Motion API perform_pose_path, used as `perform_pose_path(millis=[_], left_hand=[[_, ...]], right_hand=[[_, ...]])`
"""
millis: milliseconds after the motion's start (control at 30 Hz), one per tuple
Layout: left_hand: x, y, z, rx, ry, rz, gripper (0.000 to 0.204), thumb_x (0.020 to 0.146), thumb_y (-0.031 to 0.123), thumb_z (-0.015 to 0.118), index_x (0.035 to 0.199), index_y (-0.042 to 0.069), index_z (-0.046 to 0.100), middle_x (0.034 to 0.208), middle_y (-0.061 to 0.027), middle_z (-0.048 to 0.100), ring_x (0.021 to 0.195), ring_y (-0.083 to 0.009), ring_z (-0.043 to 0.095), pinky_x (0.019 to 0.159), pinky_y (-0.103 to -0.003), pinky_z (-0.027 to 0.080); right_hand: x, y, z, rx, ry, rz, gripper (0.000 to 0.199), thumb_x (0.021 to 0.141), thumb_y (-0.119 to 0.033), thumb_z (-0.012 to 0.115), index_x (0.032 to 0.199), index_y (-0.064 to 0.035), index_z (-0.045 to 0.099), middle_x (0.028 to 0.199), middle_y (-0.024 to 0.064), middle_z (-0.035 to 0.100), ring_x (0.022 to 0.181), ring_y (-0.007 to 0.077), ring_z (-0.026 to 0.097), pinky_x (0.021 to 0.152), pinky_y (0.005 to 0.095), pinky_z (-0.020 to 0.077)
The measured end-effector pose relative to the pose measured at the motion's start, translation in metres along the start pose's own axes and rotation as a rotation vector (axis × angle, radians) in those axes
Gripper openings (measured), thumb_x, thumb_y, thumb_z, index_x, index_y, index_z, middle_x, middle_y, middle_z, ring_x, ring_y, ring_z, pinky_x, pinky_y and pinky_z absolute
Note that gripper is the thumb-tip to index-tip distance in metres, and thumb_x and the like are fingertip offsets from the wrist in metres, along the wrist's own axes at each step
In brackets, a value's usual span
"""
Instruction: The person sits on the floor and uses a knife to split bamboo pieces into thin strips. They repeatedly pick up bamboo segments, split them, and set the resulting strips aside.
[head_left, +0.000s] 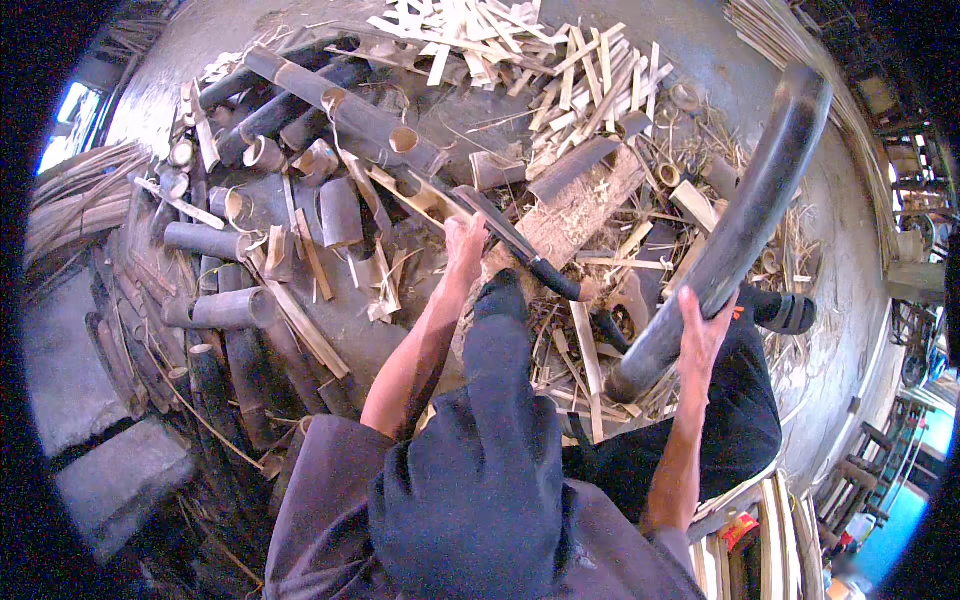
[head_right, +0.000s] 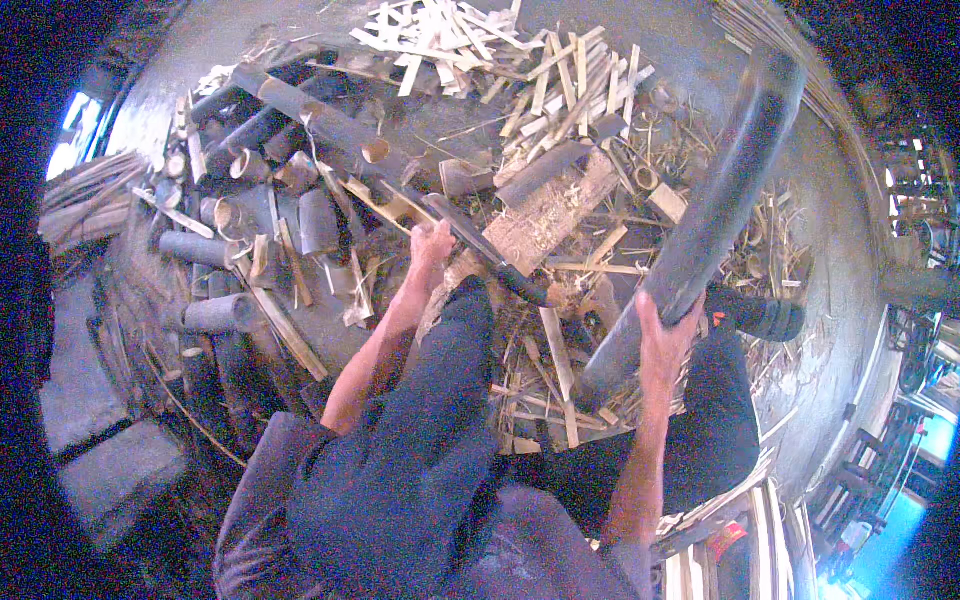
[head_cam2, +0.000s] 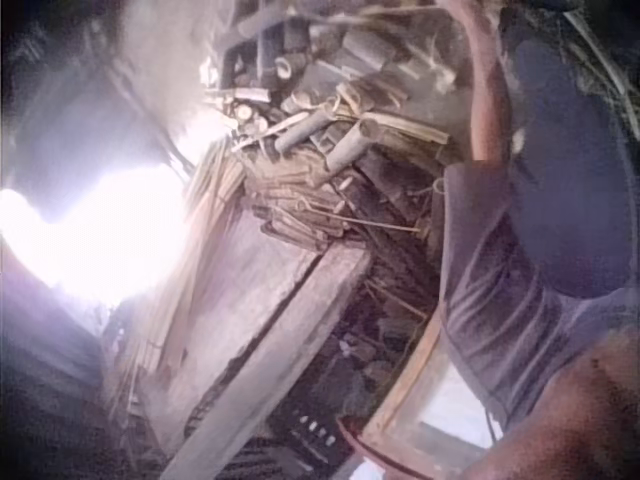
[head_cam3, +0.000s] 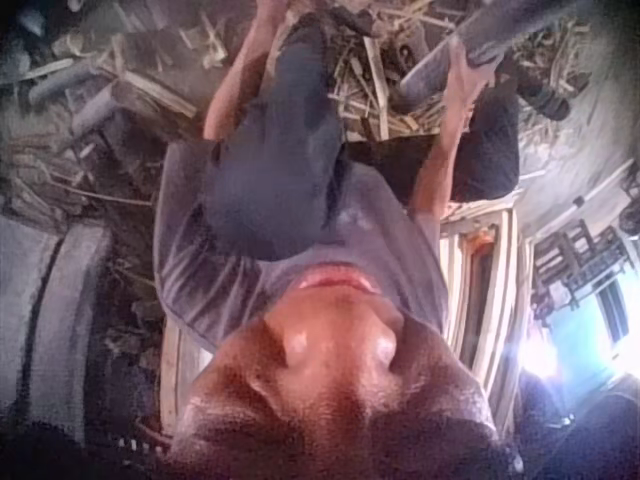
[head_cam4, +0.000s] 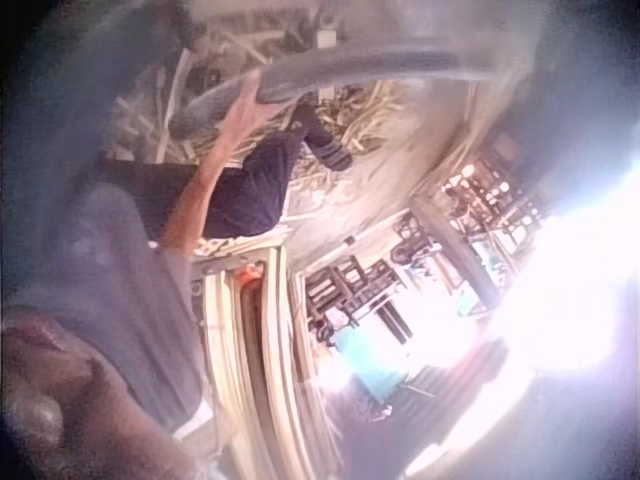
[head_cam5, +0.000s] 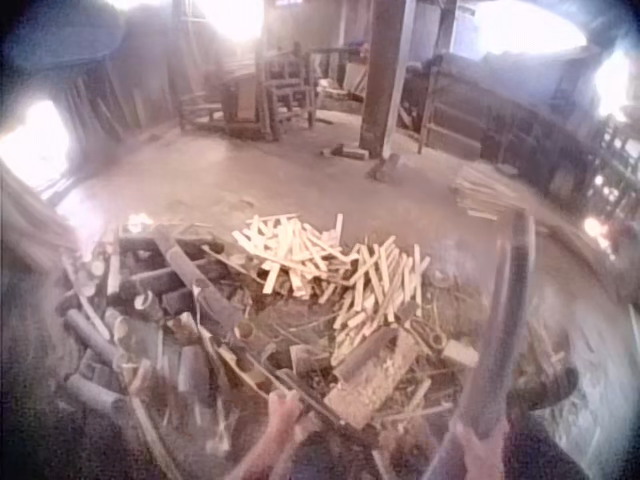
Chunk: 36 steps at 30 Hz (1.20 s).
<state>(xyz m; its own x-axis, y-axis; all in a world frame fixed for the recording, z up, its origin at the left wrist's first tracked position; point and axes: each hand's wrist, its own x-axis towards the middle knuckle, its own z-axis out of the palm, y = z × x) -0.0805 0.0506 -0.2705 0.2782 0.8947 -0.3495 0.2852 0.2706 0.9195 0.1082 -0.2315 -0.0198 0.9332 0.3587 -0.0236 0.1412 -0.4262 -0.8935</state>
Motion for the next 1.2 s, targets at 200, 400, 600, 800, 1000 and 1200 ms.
perform_pose_path(millis=[200,400,600,800,1000,1200], left_hand=[[-0.012,0.050,0.025,-0.129,-0.003,-0.436,0.049,0.083,0.026,0.069,0.113,-0.004,0.045,0.101,-0.0159,0.050,0.086,-0.0240,0.052,0.070,-0.040,0.046],[-0.004,0.008,0.033,-0.283,-0.020,-0.460,0.053,0.079,0.022,0.073,0.114,-0.003,0.043,0.095,-0.0140,0.054,0.080,-0.0227,0.054,0.065,-0.039,0.047],[-0.003,0.037,0.058,0.129,0.036,-0.460,0.045,0.078,0.023,0.074,0.109,0.003,0.048,0.093,-0.0109,0.055,0.071,-0.0222,0.056,0.054,-0.039,0.046],[0.025,-0.002,0.053,0.035,0.090,-0.224,0.038,0.073,0.018,0.071,0.103,0.007,0.052,0.086,-0.0087,0.059,0.069,-0.0239,0.058,0.058,-0.038,0.049],[0.010,0.030,0.052,-0.042,0.148,-0.329,0.037,0.069,0.017,0.076,0.096,0.001,0.057,0.087,-0.0118,0.063,0.064,-0.0209,0.061,0.049,-0.039,0.048],[-0.039,0.147,0.023,-0.163,-0.128,0.000,0.017,0.081,0.008,0.072,0.091,0.000,0.061,0.075,-0.0043,0.060,0.061,-0.0094,0.054,0.049,-0.028,0.042]], right_hand=[[-0.049,0.046,-0.009,0.056,0.024,0.217,0.085,0.079,-0.024,0.074,0.144,0.0030,0.026,0.133,0.0175,0.045,0.117,0.0269,0.048,0.101,0.0377,0.0376],[-0.040,0.032,0.001,0.289,0.002,0.360,0.086,0.079,-0.023,0.076,0.144,0.0011,0.025,0.122,0.0146,0.052,0.104,0.0244,0.054,0.093,0.0362,0.0433],[-0.036,0.052,-0.004,0.315,0.009,0.264,0.085,0.078,-0.020,0.077,0.143,-0.0016,0.026,0.113,0.0107,0.055,0.092,0.0185,0.056,0.079,0.0318,0.0485],[-0.038,0.035,-0.001,0.271,-0.093,0.207,0.086,0.077,-0.020,0.076,0.144,0.0000,0.025,0.113,0.0139,0.059,0.093,0.0222,0.061,0.083,0.0357,0.0511],[-0.044,0.037,0.002,0.250,-0.072,0.201,0.080,0.076,-0.019,0.076,0.140,0.0006,0.032,0.114,0.0142,0.059,0.096,0.0228,0.061,0.086,0.0358,0.0498],[-0.044,0.035,0.002,0.213,-0.092,0.179,0.084,0.075,-0.021,0.077,0.141,0.0018,0.029,0.115,0.0136,0.057,0.097,0.0214,0.058,0.085,0.0341,0.0490]])
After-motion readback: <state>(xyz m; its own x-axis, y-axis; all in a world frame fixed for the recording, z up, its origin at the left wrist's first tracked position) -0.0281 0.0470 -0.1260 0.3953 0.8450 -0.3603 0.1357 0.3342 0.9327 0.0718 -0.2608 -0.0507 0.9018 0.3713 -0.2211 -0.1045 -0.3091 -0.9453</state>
